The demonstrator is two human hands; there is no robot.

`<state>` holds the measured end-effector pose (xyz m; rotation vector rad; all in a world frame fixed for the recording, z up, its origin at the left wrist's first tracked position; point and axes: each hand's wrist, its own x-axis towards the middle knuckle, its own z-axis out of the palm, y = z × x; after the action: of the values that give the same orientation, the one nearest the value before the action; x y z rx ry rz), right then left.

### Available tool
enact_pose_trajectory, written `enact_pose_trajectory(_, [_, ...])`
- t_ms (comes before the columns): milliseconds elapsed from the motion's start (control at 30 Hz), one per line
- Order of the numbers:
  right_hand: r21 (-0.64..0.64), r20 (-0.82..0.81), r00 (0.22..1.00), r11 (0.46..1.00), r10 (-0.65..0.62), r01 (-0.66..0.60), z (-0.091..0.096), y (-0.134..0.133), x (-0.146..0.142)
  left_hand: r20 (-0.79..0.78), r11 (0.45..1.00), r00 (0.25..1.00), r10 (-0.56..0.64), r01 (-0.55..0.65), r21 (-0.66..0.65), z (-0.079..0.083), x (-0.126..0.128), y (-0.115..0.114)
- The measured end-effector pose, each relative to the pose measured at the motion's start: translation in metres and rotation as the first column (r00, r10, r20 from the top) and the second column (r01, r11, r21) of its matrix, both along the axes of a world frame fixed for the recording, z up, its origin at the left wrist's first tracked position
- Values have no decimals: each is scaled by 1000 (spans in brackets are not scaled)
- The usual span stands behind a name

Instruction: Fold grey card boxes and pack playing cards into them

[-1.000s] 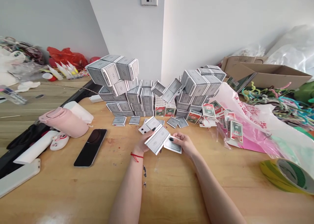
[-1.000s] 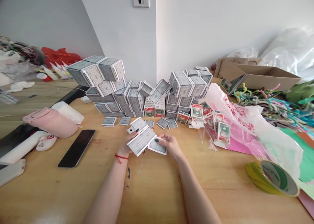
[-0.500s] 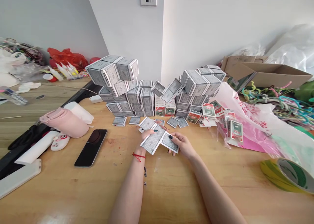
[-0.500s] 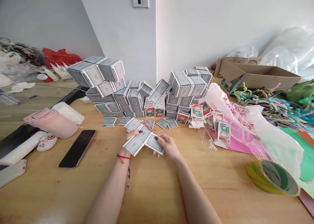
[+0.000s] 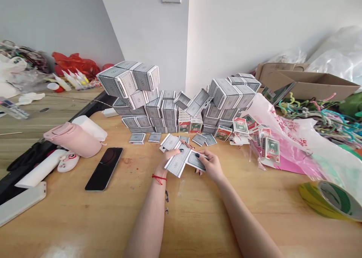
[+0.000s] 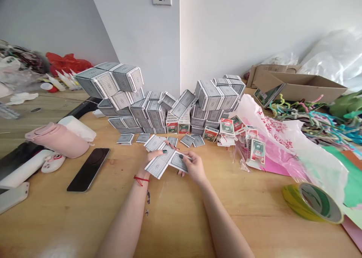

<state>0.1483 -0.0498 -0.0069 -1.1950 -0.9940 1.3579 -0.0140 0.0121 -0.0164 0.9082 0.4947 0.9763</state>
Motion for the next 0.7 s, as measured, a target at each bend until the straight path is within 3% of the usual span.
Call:
enact_pose_trajectory(200, [5, 40, 997, 998, -67, 67, 5, -1, -2, 35, 998, 997, -64, 65, -22, 8, 4, -2])
enact_pose_trajectory(433, [29, 69, 990, 992, -121, 119, 6, -2, -3, 39, 1000, 999, -23, 23, -9, 17, 12, -3])
enact_pose_trajectory(700, [50, 104, 980, 985, -169, 164, 5, -4, -6, 35, 998, 998, -60, 61, -16, 25, 9, -4])
